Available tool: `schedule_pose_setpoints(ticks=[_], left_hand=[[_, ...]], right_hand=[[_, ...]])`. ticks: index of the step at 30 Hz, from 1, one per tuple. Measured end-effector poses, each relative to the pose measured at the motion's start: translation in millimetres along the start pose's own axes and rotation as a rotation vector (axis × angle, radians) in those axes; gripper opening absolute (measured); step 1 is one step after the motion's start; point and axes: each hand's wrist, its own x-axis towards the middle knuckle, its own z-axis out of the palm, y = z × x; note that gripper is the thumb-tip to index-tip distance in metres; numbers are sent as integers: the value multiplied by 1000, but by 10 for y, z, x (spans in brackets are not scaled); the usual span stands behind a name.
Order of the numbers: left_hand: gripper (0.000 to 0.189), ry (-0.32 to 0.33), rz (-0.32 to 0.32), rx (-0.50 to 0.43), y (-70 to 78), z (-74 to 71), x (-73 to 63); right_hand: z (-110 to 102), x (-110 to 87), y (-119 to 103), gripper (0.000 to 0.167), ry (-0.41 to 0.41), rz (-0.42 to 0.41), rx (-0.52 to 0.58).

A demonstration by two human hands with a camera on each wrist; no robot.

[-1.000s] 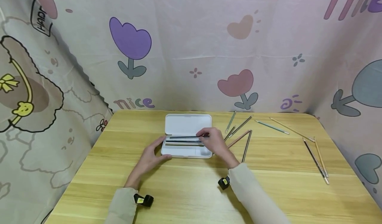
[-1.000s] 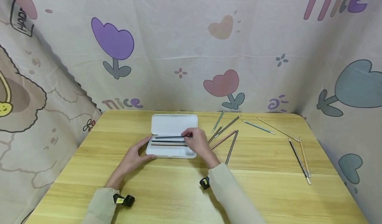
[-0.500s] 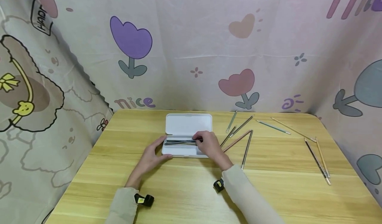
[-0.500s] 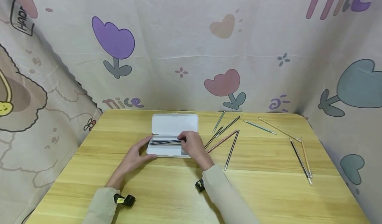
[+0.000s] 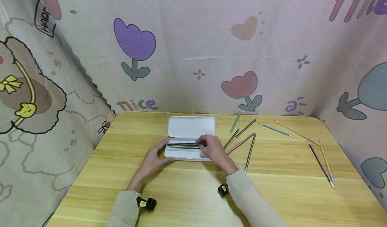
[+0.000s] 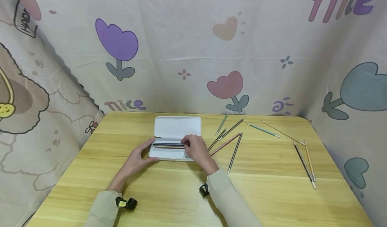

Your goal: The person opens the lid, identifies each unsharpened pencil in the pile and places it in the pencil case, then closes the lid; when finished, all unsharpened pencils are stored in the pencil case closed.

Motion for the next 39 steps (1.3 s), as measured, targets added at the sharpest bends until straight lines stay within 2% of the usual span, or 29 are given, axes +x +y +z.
schedule_pose_setpoints(ticks=[7, 12, 20, 28, 35, 39], left_hand=[[90, 3, -6, -4, 1, 5, -3], [91, -5, -15, -18, 15, 1, -3], [91, -6, -30, -29, 10, 3, -5], [91, -12, -37, -23, 23, 15, -5], [93, -11, -38, -42, 4, -2, -18], [93, -21, -43, -58, 2, -11, -12]], right_hand=[[-96, -78, 0, 15, 38, 12, 59], [-274, -177, -55, 15, 69, 19, 98], [-525, -396, -20, 19, 138, 32, 116], [-745, -616, 47, 25, 251, 19, 57], [-931, -780, 193, 22, 291, 94, 24], [-1020, -843, 296, 20, 314, 144, -36]])
